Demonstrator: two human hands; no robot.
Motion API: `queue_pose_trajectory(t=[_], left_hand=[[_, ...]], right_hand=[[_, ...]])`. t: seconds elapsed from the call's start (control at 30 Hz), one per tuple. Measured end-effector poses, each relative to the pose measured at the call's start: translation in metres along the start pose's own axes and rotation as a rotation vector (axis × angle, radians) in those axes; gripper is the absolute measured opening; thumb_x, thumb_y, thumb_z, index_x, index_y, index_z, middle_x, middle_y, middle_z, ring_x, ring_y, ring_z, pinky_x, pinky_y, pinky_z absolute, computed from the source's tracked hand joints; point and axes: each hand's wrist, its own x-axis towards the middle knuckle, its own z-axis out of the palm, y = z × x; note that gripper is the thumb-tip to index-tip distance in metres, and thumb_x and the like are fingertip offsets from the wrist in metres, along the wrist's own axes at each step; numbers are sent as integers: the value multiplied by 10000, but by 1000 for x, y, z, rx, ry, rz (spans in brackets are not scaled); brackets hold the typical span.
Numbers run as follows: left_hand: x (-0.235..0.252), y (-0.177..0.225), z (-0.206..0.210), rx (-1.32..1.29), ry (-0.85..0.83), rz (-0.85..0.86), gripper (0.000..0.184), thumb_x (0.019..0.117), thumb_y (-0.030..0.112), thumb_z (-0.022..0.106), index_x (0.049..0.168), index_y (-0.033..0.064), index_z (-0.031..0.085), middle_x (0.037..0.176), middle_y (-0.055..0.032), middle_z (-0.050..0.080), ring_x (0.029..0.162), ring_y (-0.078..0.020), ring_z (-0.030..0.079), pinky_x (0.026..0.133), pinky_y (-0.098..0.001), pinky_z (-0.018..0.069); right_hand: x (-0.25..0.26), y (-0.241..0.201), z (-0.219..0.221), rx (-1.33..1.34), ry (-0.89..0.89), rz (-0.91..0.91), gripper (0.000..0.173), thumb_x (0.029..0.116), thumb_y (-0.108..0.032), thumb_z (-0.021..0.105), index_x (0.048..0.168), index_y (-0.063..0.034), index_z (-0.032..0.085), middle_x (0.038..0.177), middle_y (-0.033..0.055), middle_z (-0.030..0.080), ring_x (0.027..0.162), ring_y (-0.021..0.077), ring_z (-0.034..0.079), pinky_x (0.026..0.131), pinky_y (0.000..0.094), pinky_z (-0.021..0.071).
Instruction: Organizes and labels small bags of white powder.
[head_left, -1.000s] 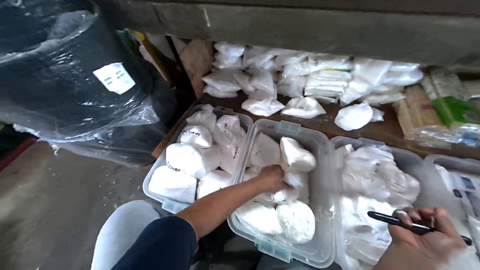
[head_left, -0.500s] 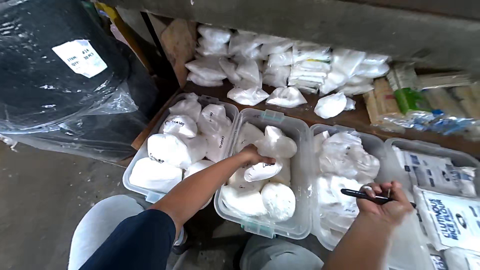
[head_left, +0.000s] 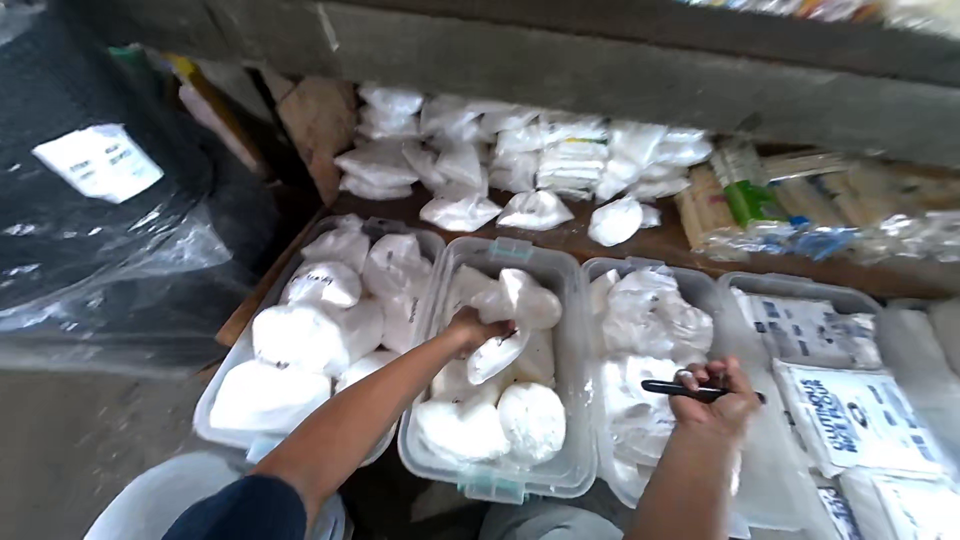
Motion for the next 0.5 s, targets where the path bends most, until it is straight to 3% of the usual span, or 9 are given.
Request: queue_pose_trajectory(t=[0.13,0.23,0.37,0.5], left_hand=[[5,19,0,60,14,78,749,889,525,764,1318,-58,568,1264,-264,623,1164,-368,621,1003,-551,499],[12,53,1,67,-11,183,648,927,485,739,1262,-51,596,1168,-229,666,1060,-313,665,947,-515,534],[27,121,17,69,-74,358,633,958,443,714,1330,-45,556,1223,-213,656,1115,-274,659,988,-470,536],[54,192,62,-80,-115,370,642,991,413,681,1414,-28,482,1261,-249,620,1126,-320,636,967,-480,536]], right_hand=[[-2,7,5,26,115,35,343,1092,-233,426,776,-171,545,581,-74,552,410,18,468,382,158,398],[4,13,1,87,144,49,284,1086,-215,459,830,-155,565,603,-69,572,410,26,476,377,169,406],[9,14,2,105,134,1,137,1085,-152,464,1010,-118,574,652,-44,602,429,27,496,378,178,413],[11,15,4,80,36,-74,156,1087,-96,442,1072,-57,592,672,-7,643,428,37,519,366,176,413]])
